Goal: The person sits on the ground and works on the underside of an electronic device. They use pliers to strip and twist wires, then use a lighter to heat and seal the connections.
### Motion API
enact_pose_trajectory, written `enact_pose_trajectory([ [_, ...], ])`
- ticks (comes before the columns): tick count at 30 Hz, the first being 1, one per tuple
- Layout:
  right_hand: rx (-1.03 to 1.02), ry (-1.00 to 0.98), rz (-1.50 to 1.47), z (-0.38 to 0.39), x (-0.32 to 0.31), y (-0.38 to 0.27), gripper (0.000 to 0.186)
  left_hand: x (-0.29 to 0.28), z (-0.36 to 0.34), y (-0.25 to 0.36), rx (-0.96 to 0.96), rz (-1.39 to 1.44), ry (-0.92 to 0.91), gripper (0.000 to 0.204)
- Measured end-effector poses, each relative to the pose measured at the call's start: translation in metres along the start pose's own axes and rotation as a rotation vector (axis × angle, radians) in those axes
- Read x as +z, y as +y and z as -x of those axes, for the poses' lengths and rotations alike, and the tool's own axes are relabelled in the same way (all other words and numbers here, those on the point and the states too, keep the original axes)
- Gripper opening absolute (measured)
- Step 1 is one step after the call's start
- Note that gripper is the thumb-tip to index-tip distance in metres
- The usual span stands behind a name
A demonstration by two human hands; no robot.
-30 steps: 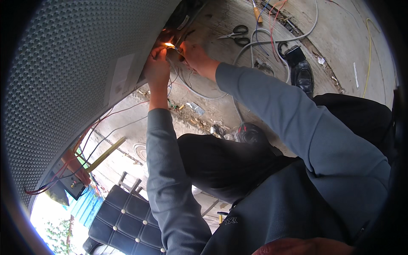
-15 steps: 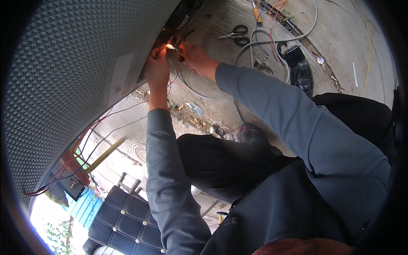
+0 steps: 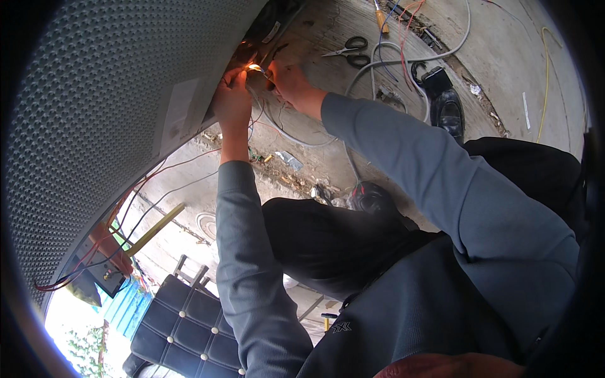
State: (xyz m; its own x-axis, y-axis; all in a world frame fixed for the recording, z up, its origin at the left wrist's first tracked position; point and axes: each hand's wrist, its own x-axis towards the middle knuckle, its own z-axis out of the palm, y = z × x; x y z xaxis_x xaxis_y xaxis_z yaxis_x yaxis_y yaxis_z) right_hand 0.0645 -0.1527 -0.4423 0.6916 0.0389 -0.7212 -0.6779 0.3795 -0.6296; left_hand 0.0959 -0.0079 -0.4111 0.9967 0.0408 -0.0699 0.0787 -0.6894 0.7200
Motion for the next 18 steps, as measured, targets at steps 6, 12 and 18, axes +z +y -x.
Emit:
enact_pose_trajectory([
  [6, -0.039, 0.019, 0.022, 0.005, 0.002, -0.002, 0.049, 0.000, 0.001, -0.001, 0.038, -0.033, 0.006, 0.016],
  [12, -0.126, 0.010, 0.119, 0.014, 0.005, -0.013, 0.046, -0.003, 0.001, 0.001, 0.025, -0.010, -0.005, 0.015],
  [18, -0.060, 0.016, 0.128, 0.007, 0.008, -0.011, 0.045, -0.001, 0.001, 0.006, -0.001, 0.028, -0.013, 0.013],
])
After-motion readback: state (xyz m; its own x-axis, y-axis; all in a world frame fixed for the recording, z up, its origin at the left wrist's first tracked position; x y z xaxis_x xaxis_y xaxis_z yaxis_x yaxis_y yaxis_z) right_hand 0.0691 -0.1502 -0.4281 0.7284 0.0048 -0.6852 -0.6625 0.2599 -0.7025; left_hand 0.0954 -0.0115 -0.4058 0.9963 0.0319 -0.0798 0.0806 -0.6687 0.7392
